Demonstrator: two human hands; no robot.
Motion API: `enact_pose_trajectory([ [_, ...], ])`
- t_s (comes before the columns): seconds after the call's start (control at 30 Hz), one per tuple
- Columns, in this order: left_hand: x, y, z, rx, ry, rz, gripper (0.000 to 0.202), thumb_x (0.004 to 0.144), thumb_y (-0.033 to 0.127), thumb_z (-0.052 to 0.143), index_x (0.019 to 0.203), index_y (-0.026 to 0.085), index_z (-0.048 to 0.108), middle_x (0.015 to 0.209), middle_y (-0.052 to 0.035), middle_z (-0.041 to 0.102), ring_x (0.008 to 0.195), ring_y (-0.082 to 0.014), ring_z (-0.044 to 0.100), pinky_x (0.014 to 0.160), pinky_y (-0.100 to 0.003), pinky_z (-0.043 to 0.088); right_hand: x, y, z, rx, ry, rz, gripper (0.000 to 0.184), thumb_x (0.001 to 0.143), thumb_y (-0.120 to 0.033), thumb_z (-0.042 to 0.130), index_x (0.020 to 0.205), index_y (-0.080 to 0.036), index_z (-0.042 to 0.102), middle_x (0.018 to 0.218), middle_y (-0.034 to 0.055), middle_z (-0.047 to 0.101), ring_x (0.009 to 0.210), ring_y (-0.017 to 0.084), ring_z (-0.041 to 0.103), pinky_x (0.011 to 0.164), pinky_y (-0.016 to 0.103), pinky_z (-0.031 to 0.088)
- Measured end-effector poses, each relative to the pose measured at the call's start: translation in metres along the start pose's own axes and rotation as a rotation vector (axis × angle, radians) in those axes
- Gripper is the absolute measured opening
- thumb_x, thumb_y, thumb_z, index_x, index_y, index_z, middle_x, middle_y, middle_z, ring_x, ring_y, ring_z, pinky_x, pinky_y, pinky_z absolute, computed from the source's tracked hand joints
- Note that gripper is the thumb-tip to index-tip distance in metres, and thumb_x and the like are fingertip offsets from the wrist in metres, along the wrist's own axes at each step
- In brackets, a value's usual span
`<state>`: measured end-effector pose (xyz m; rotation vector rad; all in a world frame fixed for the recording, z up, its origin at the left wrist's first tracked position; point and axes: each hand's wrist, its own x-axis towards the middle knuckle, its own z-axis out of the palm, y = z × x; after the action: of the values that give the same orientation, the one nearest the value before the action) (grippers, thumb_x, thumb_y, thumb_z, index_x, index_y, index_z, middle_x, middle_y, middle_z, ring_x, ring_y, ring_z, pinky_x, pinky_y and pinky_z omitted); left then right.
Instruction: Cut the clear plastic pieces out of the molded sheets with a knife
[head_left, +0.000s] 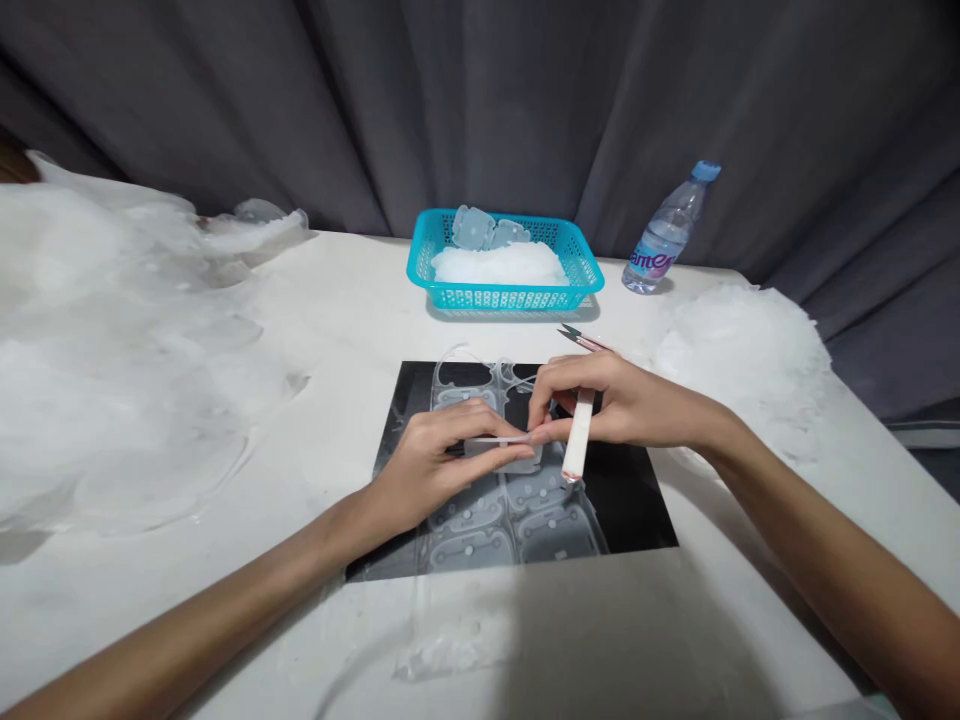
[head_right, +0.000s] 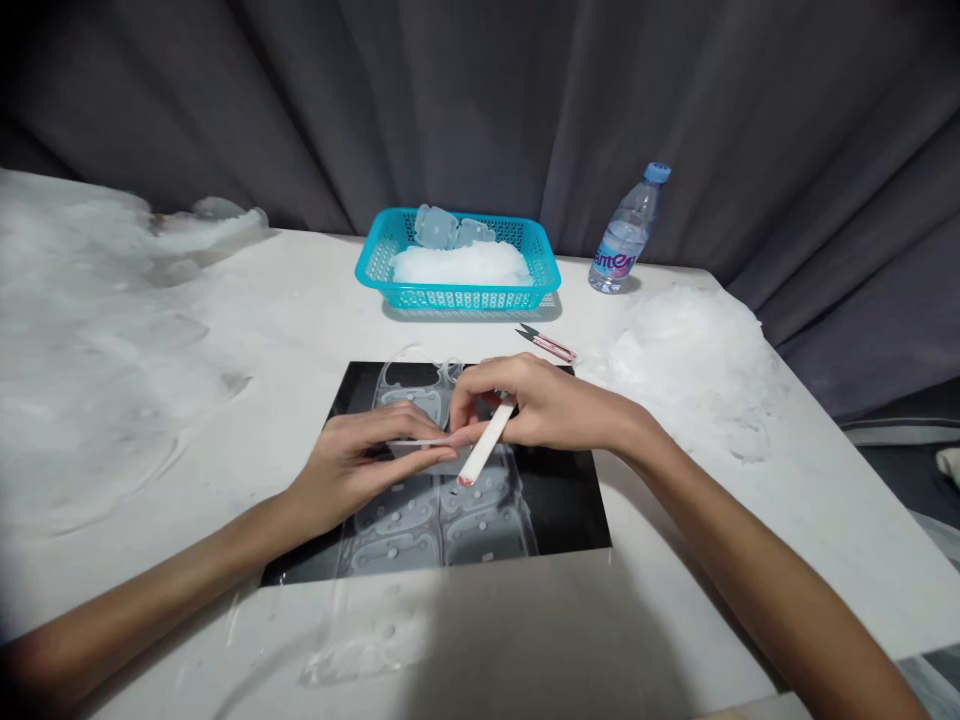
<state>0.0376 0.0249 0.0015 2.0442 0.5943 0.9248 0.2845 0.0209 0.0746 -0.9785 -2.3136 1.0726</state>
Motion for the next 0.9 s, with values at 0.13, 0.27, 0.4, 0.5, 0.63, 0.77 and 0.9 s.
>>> enact_pose_trajectory([
  [0.13,-0.0005,0.0009,-0.0004,-0.002,0.003,0.035,0.008,0.096,0.021,0.075,0.102,0.024,0.080,0.091,-0.0013,0.081,0.081,-0.0163,0.071,0.074,-0.029,0.056,-0.0006,-0.0017,-0.0013,-0.001,-0.019,-0.022,0.019,0.096,-0.038,0.073,0.090,-0.020,0.075,0.087,0.0021,0.073,0.074,0.015,0.059,0.076,0.030,0.046],
  [0.27,0.0006,0.0017,-0.0009,-0.023,0.002,0.030,0.011,0.095,0.020,0.075,0.103,0.024,0.080,0.092,-0.0012,0.081,0.082,-0.0164,0.073,0.075,-0.028,0.056,-0.0009,-0.0050,-0.0012,-0.007,-0.013,-0.014,0.016,0.095,-0.035,0.075,0.089,-0.020,0.074,0.087,0.0013,0.074,0.073,0.014,0.059,0.076,0.030,0.047],
  [0.4,0.0020,0.0043,-0.0006,-0.022,0.016,0.001,0.010,0.095,0.019,0.075,0.099,0.025,0.082,0.091,0.0001,0.082,0.081,-0.0152,0.073,0.075,-0.026,0.056,-0.0005,-0.0065,0.0001,-0.030,-0.027,-0.009,0.013,0.093,-0.031,0.077,0.088,-0.020,0.072,0.086,0.0007,0.073,0.076,0.015,0.060,0.077,0.029,0.047],
  [0.5,0.0033,0.0064,-0.0002,-0.013,0.036,-0.008,0.012,0.095,0.019,0.075,0.101,0.026,0.083,0.092,0.0010,0.082,0.080,-0.0143,0.074,0.073,-0.024,0.056,-0.0009,-0.0055,0.0002,-0.055,-0.007,-0.022,0.013,0.093,-0.029,0.076,0.087,-0.020,0.070,0.084,0.0004,0.071,0.075,0.015,0.060,0.076,0.029,0.046],
  [0.63,0.0033,0.0061,-0.0009,0.018,0.028,0.010,0.020,0.096,0.019,0.073,0.109,0.030,0.083,0.095,0.0017,0.083,0.081,-0.0149,0.074,0.074,-0.025,0.057,-0.0029,-0.0047,-0.0015,-0.068,0.030,-0.073,0.012,0.092,-0.022,0.076,0.084,-0.020,0.067,0.079,-0.0013,0.068,0.073,0.014,0.058,0.071,0.027,0.043],
  [0.77,0.0018,0.0029,-0.0015,0.045,0.030,0.042,0.027,0.097,0.020,0.073,0.119,0.033,0.080,0.097,0.0018,0.083,0.082,-0.0152,0.074,0.076,-0.026,0.058,-0.0039,-0.0045,-0.0019,-0.077,0.021,-0.082,0.016,0.089,-0.017,0.075,0.079,-0.019,0.062,0.076,-0.0029,0.064,0.073,0.013,0.058,0.071,0.026,0.042],
  [0.9,0.0023,0.0001,-0.0009,0.051,0.013,0.067,0.024,0.099,0.022,0.071,0.120,0.030,0.079,0.096,0.0011,0.082,0.081,-0.0149,0.073,0.075,-0.026,0.058,-0.0054,-0.0035,-0.0008,-0.121,0.015,-0.108,0.019,0.089,-0.019,0.075,0.080,-0.019,0.059,0.078,-0.0028,0.063,0.076,0.013,0.057,0.073,0.026,0.041],
])
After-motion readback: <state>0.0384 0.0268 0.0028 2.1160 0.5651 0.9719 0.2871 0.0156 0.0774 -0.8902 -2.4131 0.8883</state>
